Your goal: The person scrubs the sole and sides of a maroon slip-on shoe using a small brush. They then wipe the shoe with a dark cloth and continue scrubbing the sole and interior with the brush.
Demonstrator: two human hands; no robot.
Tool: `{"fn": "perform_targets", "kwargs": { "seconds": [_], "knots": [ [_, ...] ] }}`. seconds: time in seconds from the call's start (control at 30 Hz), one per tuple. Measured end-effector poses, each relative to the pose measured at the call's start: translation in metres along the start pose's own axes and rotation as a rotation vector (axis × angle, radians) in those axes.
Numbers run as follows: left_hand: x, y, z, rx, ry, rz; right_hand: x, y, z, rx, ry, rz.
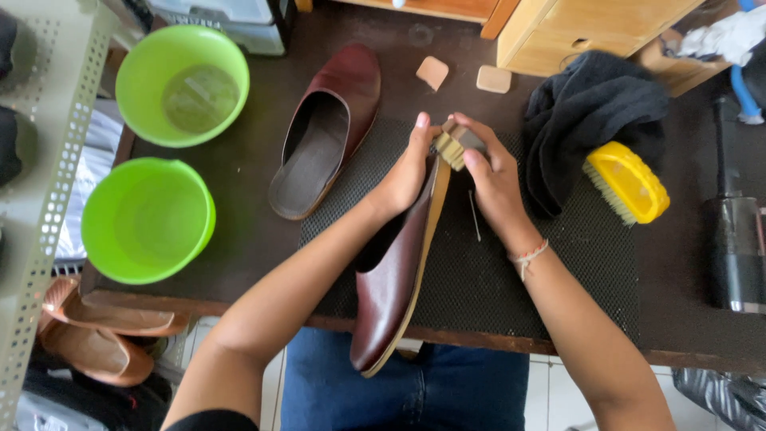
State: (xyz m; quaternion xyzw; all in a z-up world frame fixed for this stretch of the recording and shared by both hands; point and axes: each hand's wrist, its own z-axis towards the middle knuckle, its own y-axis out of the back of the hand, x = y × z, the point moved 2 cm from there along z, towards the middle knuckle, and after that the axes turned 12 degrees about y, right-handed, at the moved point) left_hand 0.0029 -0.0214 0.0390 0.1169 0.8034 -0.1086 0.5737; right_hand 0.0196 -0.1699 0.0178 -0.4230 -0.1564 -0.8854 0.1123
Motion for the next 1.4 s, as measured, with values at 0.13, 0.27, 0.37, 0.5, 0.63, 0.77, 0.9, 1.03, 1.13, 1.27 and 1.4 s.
{"fn": "perform_targets", "kwargs": {
  "seconds": [0.13,0.27,0.37,0.5,0.63,0.77,0.9,1.03,1.13,1.27,1.4],
  "knots": [
    [0.004,0.005,0.002,-0.003,-0.037,-0.043,0.012,-0.003,0.003,-0.060,0.022,0.070],
    [-0.014,0.001,-0.008,-0.002,-0.042,0.007,-0.001,0.000,0.001,-0.020,-0.036,0.007],
    [-0.010,0.004,-0.010,-0.017,-0.029,0.006,0.022,-0.006,0.004,-0.072,0.022,0.102],
    [0.004,0.007,0.002,-0.023,-0.068,0.012,0.004,0.002,0.001,-0.057,0.027,0.042],
    [-0.002,0.006,0.001,-0.009,-0.052,0.005,0.013,0.001,0.002,-0.054,0.053,0.006],
    [0.006,0.009,-0.004,-0.028,-0.030,0.037,0.011,0.005,0.003,-0.011,0.118,-0.076],
    [-0.004,0.007,-0.004,-0.011,-0.008,0.060,0.010,0.001,0.001,-0.057,0.098,-0.068],
    [-0.019,0.000,-0.014,-0.024,0.004,0.059,0.016,-0.002,0.004,-0.059,0.095,0.024],
    [-0.030,-0.003,-0.019,-0.001,0.008,0.074,0.013,-0.003,0.002,-0.073,0.089,0.030],
    [-0.028,-0.005,-0.019,0.044,-0.045,0.053,0.027,-0.005,0.004,-0.094,0.152,0.072],
    [-0.020,-0.006,-0.017,0.040,-0.099,0.017,0.019,-0.002,0.003,-0.073,0.140,0.025]
  ]
}}
